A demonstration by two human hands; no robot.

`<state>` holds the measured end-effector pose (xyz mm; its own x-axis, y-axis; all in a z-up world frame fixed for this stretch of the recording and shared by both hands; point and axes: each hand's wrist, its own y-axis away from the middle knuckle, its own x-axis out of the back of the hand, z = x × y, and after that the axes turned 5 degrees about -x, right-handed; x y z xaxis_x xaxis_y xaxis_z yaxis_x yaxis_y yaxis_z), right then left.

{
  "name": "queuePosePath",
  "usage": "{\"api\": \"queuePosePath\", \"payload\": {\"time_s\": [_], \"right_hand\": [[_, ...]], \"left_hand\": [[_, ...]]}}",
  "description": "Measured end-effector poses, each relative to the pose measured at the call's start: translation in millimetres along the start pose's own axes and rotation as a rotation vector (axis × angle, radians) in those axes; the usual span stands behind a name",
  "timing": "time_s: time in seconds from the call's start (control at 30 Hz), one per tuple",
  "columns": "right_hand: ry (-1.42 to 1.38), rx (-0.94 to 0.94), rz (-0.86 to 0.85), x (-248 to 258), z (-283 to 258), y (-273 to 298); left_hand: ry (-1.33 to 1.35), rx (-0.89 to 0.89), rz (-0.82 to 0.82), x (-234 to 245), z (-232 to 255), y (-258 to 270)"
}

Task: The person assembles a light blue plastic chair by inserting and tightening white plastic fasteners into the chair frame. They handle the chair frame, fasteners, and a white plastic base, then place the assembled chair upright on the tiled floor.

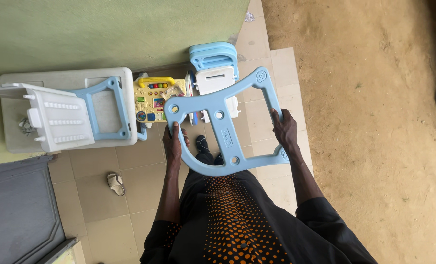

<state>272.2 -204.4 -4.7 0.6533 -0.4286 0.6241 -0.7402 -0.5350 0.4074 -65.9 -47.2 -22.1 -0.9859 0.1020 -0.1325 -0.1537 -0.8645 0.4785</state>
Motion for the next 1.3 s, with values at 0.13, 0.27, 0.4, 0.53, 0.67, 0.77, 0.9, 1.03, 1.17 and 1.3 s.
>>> {"api": "queuePosePath", "payload": {"time_s": [0.13, 0.27, 0.4, 0.53, 0.67, 0.77, 0.9, 1.03, 1.17, 1.3], "right_hand": [[0.048, 0.019, -0.026, -5, -11, -8], [0.116, 0.024, -0.028, -9, -25, -15], [0.146, 0.052, -0.025, -10, -41, -20], [0.165, 0.11, -0.027, -11, -55, -27], [0.254, 0.154, -0.01, -10, -68, -35], [0.304, 0.197, 0.017, -11, -80, -38], [0.347, 0.257, 0.03, -11, -99, -39], [0.393, 0.305, 0.024, -12, -118, -39], [0.419, 0.349, 0.021, -17, -134, -36], [0.442, 0.484, 0.034, -22, -148, -34]], "left_hand": [[0.004, 0.013, 0.02, 7, -5, -3], [0.027, -0.015, -0.005, 15, -12, -12], [0.037, -0.013, -0.009, 19, -22, -22], [0.075, 0.009, -0.025, 25, -35, -31], [0.116, 0.027, -0.056, 30, -57, -38], [0.117, 0.076, -0.086, 37, -78, -46], [0.153, 0.081, -0.147, 41, -117, -62], [0.069, 0.04, -0.229, 43, -155, -76], [-0.055, 0.112, -0.256, 43, -172, -85], [-0.058, 0.369, -0.295, 41, -177, -87]]}}
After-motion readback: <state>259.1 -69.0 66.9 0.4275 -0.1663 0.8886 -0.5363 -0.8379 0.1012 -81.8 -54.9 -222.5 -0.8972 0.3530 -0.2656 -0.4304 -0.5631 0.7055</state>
